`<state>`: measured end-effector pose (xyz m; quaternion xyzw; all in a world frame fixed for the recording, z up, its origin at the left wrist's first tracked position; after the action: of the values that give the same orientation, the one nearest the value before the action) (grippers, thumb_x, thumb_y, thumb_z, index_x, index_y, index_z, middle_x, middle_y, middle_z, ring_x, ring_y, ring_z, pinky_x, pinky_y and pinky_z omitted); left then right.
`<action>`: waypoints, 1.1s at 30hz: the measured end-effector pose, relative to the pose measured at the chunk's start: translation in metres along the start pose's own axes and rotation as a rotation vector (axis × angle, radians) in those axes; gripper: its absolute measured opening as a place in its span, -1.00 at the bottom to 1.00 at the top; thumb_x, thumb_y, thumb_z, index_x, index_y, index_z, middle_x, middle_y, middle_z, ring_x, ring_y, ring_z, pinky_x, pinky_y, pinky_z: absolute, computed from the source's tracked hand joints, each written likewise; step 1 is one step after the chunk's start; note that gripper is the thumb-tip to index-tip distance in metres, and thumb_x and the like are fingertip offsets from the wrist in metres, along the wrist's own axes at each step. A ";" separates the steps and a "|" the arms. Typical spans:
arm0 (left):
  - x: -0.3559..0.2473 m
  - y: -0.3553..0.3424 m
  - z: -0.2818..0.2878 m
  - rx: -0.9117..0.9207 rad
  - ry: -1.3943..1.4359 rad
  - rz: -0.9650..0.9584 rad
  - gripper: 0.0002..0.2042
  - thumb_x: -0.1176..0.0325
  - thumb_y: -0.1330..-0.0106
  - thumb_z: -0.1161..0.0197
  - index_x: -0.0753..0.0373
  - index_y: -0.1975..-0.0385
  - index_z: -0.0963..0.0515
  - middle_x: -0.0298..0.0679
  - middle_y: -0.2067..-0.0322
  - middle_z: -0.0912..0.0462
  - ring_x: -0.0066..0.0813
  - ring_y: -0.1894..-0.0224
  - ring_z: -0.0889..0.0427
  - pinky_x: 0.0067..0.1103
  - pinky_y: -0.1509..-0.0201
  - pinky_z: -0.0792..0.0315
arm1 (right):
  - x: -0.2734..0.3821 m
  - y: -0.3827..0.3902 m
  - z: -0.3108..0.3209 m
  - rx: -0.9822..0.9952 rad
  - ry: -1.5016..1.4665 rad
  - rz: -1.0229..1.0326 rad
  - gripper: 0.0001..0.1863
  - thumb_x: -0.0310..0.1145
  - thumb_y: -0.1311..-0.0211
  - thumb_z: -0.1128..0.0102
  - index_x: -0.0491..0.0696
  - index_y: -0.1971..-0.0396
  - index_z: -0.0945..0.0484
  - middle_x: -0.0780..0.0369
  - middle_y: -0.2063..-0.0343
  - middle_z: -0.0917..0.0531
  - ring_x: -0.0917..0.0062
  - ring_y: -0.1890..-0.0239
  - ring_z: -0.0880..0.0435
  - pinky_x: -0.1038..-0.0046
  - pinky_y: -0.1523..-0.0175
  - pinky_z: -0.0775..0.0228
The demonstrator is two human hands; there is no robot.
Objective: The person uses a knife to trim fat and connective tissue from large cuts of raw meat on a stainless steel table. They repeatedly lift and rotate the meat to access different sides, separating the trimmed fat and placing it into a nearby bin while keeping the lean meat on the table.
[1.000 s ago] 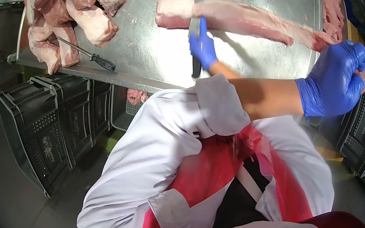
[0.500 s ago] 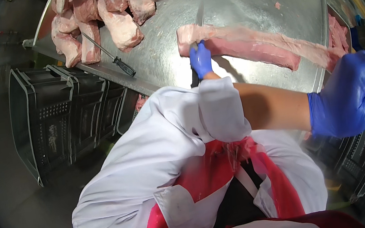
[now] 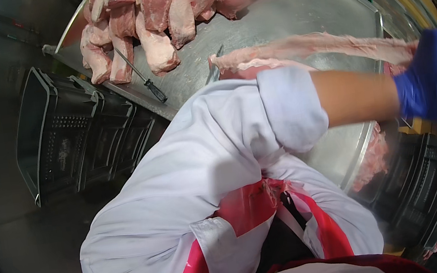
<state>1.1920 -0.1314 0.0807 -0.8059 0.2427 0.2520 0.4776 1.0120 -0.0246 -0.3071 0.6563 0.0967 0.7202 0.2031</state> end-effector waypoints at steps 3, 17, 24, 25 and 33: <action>0.006 0.000 0.000 0.040 0.012 0.044 -0.82 0.39 -0.32 -0.09 0.24 0.14 -0.49 -0.26 0.26 -0.59 -0.48 0.30 -0.61 -0.49 0.18 -0.52 | -0.009 0.012 0.010 0.051 0.010 0.006 -0.18 -0.40 -0.28 -0.01 0.11 -0.49 0.14 0.13 0.40 -0.59 0.47 0.48 -0.58 0.38 0.29 -0.52; -0.081 0.076 0.113 -0.162 -0.582 0.277 -0.69 0.36 -0.31 -0.20 0.24 -0.03 -0.44 -0.26 0.10 -0.55 -0.41 0.16 -0.60 -0.42 0.09 -0.53 | -0.041 0.201 0.131 0.677 0.277 0.359 -0.13 -0.40 -0.28 0.02 0.32 -0.56 0.15 0.09 0.42 -0.65 0.39 0.41 -0.66 0.28 0.10 -0.52; 0.021 0.411 0.257 0.250 -1.559 0.851 -0.35 0.22 -0.06 -0.42 0.29 -0.17 -0.38 0.06 -0.08 -0.53 0.02 -0.08 -0.57 -0.23 -0.13 -0.47 | -0.137 0.332 0.278 0.438 0.227 -0.108 -0.16 -0.47 -0.26 -0.01 0.32 -0.53 -0.01 0.26 0.55 -0.66 0.64 0.63 -0.55 0.55 0.43 -0.48; 0.044 0.403 0.237 0.274 -1.591 0.938 -0.38 0.26 -0.13 -0.35 0.28 -0.23 -0.36 0.14 -0.14 -0.47 0.12 -0.16 -0.49 -0.18 -0.24 -0.39 | -0.149 0.341 0.288 0.325 0.196 -0.135 -0.16 -0.47 -0.26 -0.01 0.32 -0.53 0.00 0.24 0.56 -0.66 0.62 0.63 -0.57 0.53 0.41 -0.50; 0.116 0.406 0.209 0.374 -1.909 0.843 -0.90 0.40 -0.18 -0.13 0.22 0.38 -0.56 -0.07 0.42 -0.66 -0.03 0.30 -0.65 -0.15 0.10 -0.42 | -0.164 0.244 0.233 0.194 0.557 0.072 -0.36 -0.16 -0.43 0.04 0.34 -0.49 -0.11 -0.08 -0.09 -0.60 0.02 -0.06 -0.64 0.12 -0.15 -0.44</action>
<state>0.9867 -0.1350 -0.3432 -0.0382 0.0619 0.8846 0.4606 1.2102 -0.3422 -0.3289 0.4527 0.1938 0.8667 0.0795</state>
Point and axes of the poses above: each hand's wrist, its own y-axis away from the middle knuckle, its own z-axis out of the back of the hand, x = y × z, the point moved 2 cm from there along -y, towards the middle knuckle
